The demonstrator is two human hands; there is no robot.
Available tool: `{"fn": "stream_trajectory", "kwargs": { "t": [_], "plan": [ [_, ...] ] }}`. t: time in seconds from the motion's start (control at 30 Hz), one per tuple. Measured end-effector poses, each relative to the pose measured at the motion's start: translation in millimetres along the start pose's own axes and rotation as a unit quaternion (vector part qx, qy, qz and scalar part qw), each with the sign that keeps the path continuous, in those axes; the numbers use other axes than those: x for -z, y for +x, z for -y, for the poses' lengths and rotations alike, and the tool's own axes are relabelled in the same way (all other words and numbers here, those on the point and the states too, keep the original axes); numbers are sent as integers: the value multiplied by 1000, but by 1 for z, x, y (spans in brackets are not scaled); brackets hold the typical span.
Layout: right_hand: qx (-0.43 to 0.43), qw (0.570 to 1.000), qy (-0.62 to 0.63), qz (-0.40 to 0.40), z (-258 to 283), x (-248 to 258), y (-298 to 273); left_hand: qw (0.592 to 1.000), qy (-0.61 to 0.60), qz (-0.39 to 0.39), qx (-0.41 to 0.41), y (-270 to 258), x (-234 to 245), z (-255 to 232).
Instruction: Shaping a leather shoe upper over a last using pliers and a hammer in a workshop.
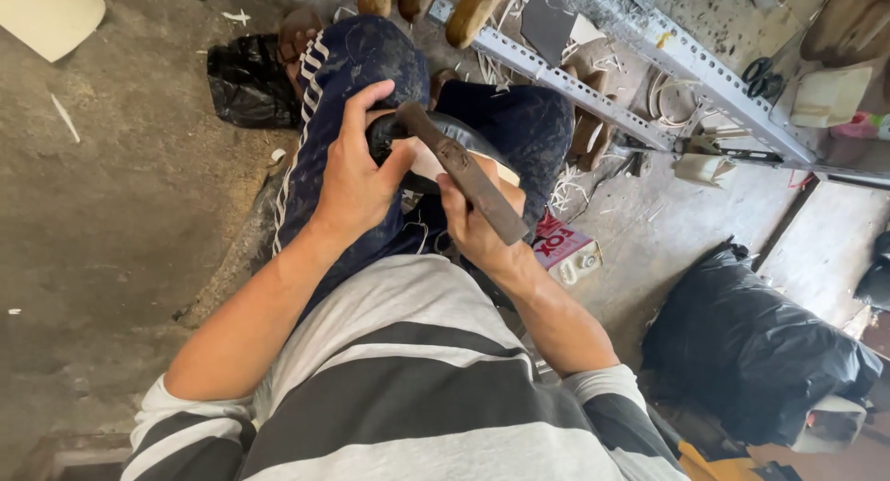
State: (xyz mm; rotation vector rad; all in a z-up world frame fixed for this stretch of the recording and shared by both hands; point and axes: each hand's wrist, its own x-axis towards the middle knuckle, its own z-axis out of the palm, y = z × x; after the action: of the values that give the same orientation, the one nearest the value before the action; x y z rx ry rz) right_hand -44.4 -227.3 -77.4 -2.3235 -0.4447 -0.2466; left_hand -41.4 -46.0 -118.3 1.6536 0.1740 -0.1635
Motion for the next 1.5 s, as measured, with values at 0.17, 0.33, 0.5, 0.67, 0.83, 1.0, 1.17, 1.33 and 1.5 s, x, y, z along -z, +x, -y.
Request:
{"fn": "stream_trajectory", "kwargs": {
  "t": [0.17, 0.33, 0.5, 0.67, 0.83, 1.0, 1.17, 1.33, 1.5],
  "plan": [
    [-8, 1000, -25, 6, 12, 20, 4, 1000, -19, -2, 12, 1, 1, -3],
    [4, 1000, -13, 11, 21, 5, 10, 1000, 1, -19, 12, 2, 1, -5],
    [-8, 999, -43, 16, 17, -11, 1, 998, -5, -8, 62, 1, 4, -8],
    [-12, 999, 23, 33, -8, 26, -1, 998, -8, -10, 66, -1, 5, -13],
    [-51, 977, 189, -87, 1, 28, -7, 997, 19, 8, 77, -3, 6, -1],
    [-47, 993, 104, 22, -5, 5, -10, 993, 33, 9, 114, 1, 5, -9],
    [-51, 995, 78, 28, -15, 22, -44, 994, 6, 13, 112, -2, 4, -8],
    [-55, 996, 7, 72, 14, 25, 1, 992, 33, 7, 118, 8, 6, -11],
    [-47, 994, -64, 81, 21, 41, -9, 995, 1, -5, 102, 0, 4, -12]
  ]
}}
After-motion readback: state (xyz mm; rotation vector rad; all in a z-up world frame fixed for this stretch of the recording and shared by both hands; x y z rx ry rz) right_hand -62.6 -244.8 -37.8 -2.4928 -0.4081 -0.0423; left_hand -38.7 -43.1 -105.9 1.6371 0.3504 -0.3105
